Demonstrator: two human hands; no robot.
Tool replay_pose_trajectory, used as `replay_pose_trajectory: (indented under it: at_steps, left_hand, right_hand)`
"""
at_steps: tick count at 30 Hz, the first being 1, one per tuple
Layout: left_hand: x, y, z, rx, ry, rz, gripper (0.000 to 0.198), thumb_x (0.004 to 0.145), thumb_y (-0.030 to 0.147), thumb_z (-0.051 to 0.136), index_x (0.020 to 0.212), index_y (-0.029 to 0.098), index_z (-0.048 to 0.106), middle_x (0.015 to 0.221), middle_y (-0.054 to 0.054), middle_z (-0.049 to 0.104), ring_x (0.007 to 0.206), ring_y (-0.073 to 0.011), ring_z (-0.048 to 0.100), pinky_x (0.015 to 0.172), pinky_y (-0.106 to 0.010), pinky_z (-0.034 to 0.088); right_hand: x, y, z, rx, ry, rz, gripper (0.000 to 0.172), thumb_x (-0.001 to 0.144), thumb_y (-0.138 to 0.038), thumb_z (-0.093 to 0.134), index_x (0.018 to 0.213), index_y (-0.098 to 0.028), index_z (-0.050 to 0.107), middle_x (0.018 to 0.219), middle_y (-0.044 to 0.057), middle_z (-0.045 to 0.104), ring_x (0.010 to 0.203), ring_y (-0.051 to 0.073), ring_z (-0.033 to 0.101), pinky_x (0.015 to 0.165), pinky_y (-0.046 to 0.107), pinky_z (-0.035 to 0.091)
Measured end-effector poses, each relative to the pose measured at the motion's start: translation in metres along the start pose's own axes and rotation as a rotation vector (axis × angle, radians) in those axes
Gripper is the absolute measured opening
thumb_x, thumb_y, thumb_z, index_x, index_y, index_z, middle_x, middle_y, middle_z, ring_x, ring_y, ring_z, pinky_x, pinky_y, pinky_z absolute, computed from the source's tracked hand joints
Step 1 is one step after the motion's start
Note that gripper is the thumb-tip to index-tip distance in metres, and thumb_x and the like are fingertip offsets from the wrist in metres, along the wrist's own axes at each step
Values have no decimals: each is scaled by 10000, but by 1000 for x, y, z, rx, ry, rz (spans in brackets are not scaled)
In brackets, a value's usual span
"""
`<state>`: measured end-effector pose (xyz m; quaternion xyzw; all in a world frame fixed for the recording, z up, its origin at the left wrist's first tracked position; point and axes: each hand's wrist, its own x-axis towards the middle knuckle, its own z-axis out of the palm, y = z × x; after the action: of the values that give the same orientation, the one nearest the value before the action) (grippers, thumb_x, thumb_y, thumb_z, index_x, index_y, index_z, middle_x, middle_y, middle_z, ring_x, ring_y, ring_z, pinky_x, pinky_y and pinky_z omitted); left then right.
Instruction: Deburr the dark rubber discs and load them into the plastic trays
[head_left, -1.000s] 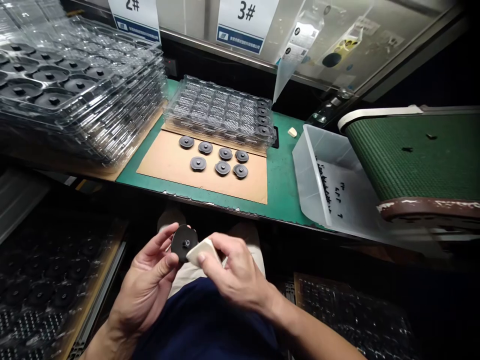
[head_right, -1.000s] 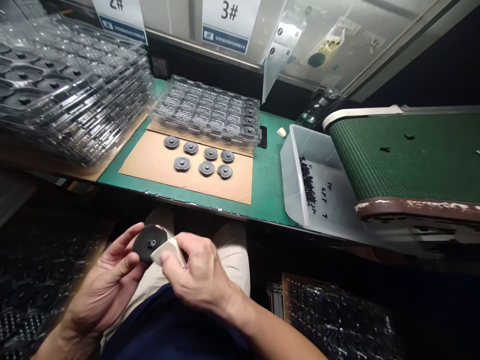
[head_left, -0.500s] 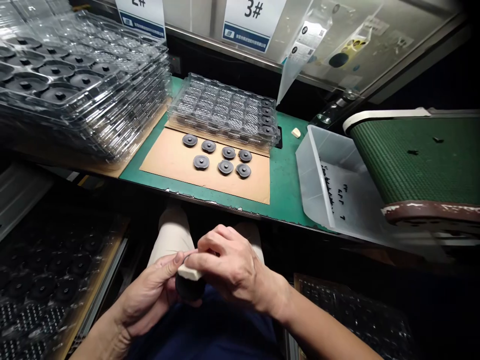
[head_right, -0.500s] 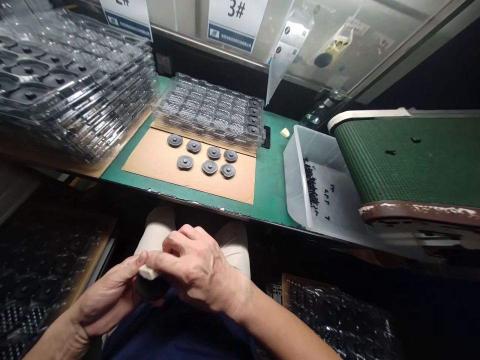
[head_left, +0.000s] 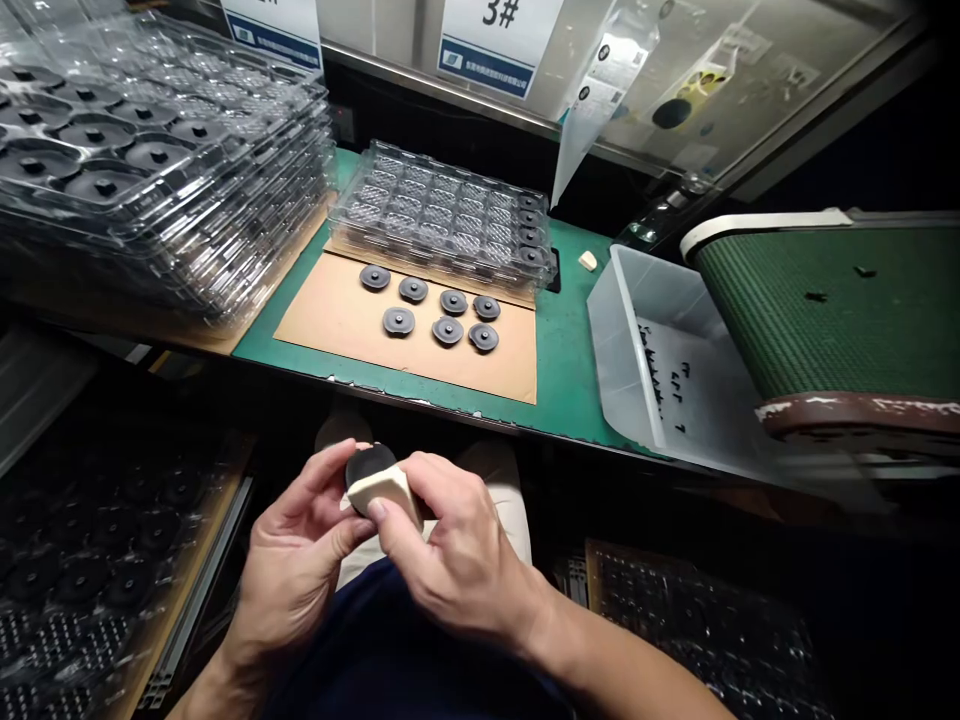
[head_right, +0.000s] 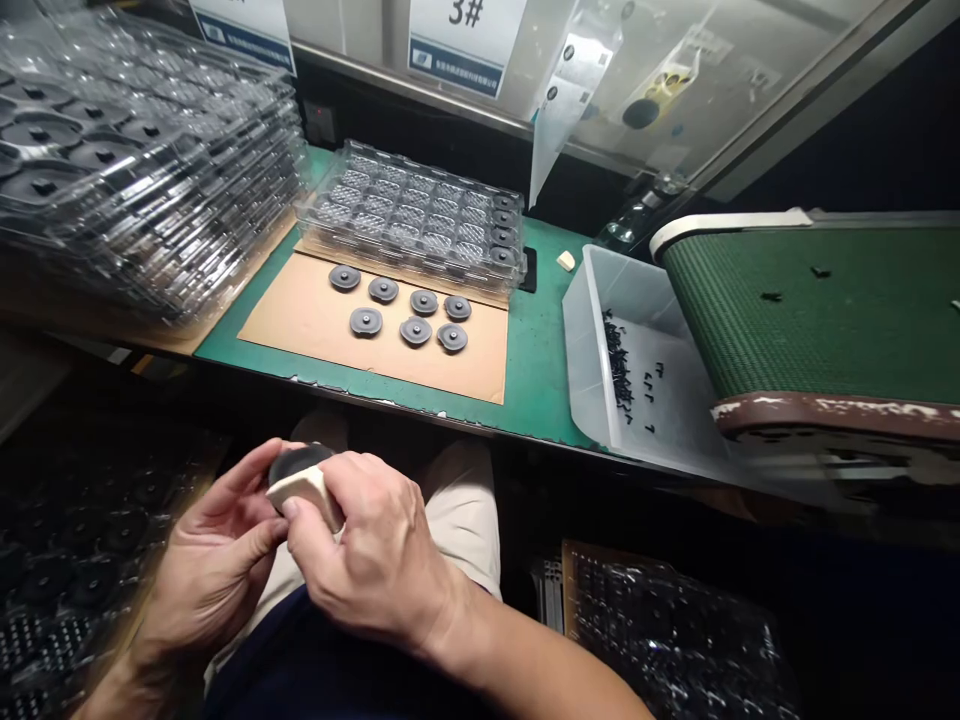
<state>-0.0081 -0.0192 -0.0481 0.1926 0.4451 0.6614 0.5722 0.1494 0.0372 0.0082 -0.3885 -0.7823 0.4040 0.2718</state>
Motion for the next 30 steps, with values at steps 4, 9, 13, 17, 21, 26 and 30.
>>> replay_pose_trajectory:
  at_steps: [4,9,13,17,21,26,30]
  left_hand:
    - [0,13,2,0,28,64,592,691,104,933,1226,302,779,1269,-46,770,1175,-236,721,982,-235,587]
    - [-3,17,-12,-13,-34,-152,623,754,174,905,1339,289,724,1324,-96,746,1238,-280,688,982,-258,588]
    - [-9,15,-23,-53,-132,-373,610,772,234,902,1353,275,721,1399,-102,705,1244,-293,680,1006,-273,573]
    - [-14,17,-17,-121,-114,-455,620,781,236,886,1369,320,707,1472,-76,653,1175,-291,707,971,-334,607]
    - [-10,19,-6,-105,-22,-442,482,852,278,819,1326,295,726,1343,-116,720,1091,-325,722,792,-423,672]
    - [3,8,-10,126,92,-406,369,842,420,837,1117,178,788,932,-134,788,839,-296,744,512,-304,607]
    - [4,3,-11,84,27,-376,430,882,361,803,1275,198,745,1188,-151,765,1009,-303,742,730,-373,664]
  right_hand:
    - [2,5,-8,-205,33,-71,231,1003,-243,520,785,-171,501,763,3,493,708,139,423,695,299,317]
    - [6,18,-17,-422,10,-145,229,1055,-252,490,848,-173,551,828,27,538,785,176,443,761,342,318]
    - [9,21,-20,-457,-105,-281,216,1090,-297,484,1035,-175,653,921,55,592,836,203,473,777,363,343]
    - [10,26,-22,-214,-55,-301,209,1089,-271,518,1244,-221,650,1078,53,650,917,194,567,832,347,418]
    - [2,37,-20,82,202,-5,281,1070,-237,528,1340,-215,606,1124,46,667,910,151,621,811,261,476]
    - [-19,50,1,199,-115,136,324,1126,-366,488,994,-185,721,903,22,667,796,128,606,736,222,441]
    - [-27,54,21,315,-138,189,501,1142,-481,447,829,-149,653,788,15,590,712,117,510,684,222,393]
